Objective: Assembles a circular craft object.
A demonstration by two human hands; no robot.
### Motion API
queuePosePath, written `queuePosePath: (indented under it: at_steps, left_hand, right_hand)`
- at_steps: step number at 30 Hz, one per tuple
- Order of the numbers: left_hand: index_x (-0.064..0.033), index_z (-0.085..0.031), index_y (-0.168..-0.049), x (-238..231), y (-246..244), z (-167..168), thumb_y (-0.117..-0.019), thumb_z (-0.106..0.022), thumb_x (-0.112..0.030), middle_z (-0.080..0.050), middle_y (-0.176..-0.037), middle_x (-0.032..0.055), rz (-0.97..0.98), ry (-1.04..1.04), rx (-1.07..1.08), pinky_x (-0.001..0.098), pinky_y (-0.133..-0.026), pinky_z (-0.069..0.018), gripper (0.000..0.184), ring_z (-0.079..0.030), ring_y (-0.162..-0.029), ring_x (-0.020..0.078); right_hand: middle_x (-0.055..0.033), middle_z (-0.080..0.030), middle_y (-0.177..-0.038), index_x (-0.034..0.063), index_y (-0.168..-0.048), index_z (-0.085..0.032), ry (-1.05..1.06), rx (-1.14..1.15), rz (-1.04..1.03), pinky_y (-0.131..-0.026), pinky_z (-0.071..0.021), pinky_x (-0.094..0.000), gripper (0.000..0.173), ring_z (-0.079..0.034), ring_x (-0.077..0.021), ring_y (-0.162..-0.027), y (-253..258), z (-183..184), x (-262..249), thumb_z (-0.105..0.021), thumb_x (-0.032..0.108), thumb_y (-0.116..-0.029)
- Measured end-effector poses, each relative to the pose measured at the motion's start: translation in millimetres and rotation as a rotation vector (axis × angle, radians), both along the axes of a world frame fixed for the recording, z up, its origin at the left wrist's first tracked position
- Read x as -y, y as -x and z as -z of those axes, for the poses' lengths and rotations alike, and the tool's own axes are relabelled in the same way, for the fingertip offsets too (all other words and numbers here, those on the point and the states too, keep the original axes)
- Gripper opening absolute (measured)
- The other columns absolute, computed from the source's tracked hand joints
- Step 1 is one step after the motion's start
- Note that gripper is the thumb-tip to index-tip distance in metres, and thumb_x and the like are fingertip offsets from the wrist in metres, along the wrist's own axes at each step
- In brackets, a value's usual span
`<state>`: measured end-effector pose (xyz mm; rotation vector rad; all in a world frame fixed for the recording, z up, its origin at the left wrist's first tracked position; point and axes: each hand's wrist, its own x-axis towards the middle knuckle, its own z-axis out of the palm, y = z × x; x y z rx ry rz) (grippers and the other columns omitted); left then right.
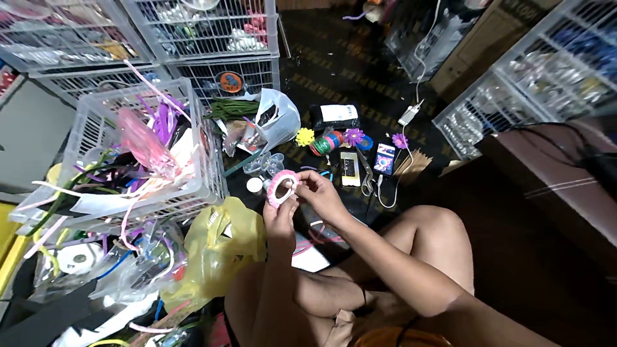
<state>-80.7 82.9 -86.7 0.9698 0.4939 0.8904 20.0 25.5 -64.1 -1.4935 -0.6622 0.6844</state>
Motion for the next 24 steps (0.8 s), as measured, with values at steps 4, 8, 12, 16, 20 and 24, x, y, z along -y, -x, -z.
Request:
queuePosePath:
  at_steps: [4, 8, 12, 16, 20, 24]
  left_hand:
    - [0.0069, -0.047, -0.135, 14.5, 10.6, -81.1, -0.1100, -0.030, -0.003, -0.062, -0.122, 0.0151, 0.042, 0.278, -0.274, 0.0334, -0.101, -0.0528, 0.032, -0.065, -0.111, 0.0183]
    - [0.0011, -0.058, -0.124, 2.3, 0.5, -5.4, -0.1098, -0.039, -0.015, -0.069, -0.107, 0.0106, 0.004, 0.022, -0.046, 0.0374, -0.085, -0.0610, 0.029, -0.071, -0.096, 0.0172]
    - [-0.0024, -0.062, -0.121, 0.9, -2.8, -4.5, -0.1098, -0.040, -0.013, -0.070, -0.104, 0.0073, -0.023, 0.082, -0.100, 0.0369, -0.083, -0.0613, 0.027, -0.071, -0.093, 0.0151]
    - [-0.0014, -0.063, -0.120, 1.0, -2.3, -1.9, -0.1075, -0.045, -0.009, -0.070, -0.105, 0.0077, -0.037, -0.012, -0.144, 0.0370, -0.082, -0.0611, 0.023, -0.070, -0.093, 0.0152]
    - [-0.0023, -0.064, -0.121, 0.2, -1.5, 2.4, -0.1069, -0.046, -0.008, -0.071, -0.104, 0.0069, -0.031, -0.111, -0.154, 0.0369, -0.080, -0.0618, 0.023, -0.071, -0.091, 0.0141]
    - [-0.0014, -0.063, -0.122, 0.9, 0.2, 3.2, -0.1068, -0.047, -0.009, -0.071, -0.102, 0.0069, -0.019, -0.187, -0.188, 0.0344, -0.076, -0.0622, 0.024, -0.071, -0.086, 0.0129]
  right_hand:
    - [-0.0099, -0.066, -0.108, 0.0033, -0.117, -0.070, 0.071, 0.445, -0.089, -0.077, -0.0561, -0.0298, 0.021, -0.065, -0.0128, -0.085, -20.8, -8.3, 10.9, -0.062, 0.008, -0.0974]
    - [-0.0130, -0.069, -0.110, 0.0032, -0.120, -0.071, -0.003, 0.799, -0.150, -0.086, -0.0583, -0.0375, 0.026, -0.068, -0.0208, -0.095, -32.0, -10.7, 14.5, -0.067, 0.011, -0.0956]
    - [-0.0125, -0.071, -0.105, 0.0006, -0.102, -0.072, -0.089, 0.940, -0.166, -0.090, -0.0580, -0.0364, 0.013, -0.069, -0.0216, -0.099, -34.1, -8.5, 16.0, -0.068, 0.008, -0.0931]
    - [-0.0121, -0.071, -0.104, 0.0017, -0.097, -0.073, -0.092, 1.006, -0.218, -0.091, -0.0578, -0.0357, 0.010, -0.069, -0.0217, -0.101, -39.3, -6.1, 16.9, -0.065, 0.007, -0.0924]
    - [-0.0114, -0.071, -0.102, 0.0023, -0.098, -0.073, -0.059, 1.027, -0.231, -0.088, -0.0582, -0.0370, 0.012, -0.069, -0.0221, -0.098, -40.5, -7.3, 16.2, -0.064, 0.008, -0.0924]
    - [-0.0101, -0.072, -0.101, 0.0038, -0.098, -0.074, -0.039, 1.073, -0.215, -0.086, -0.0585, -0.0398, 0.013, -0.070, -0.0232, -0.097, -40.6, -4.7, 14.4, -0.064, 0.009, -0.0919]
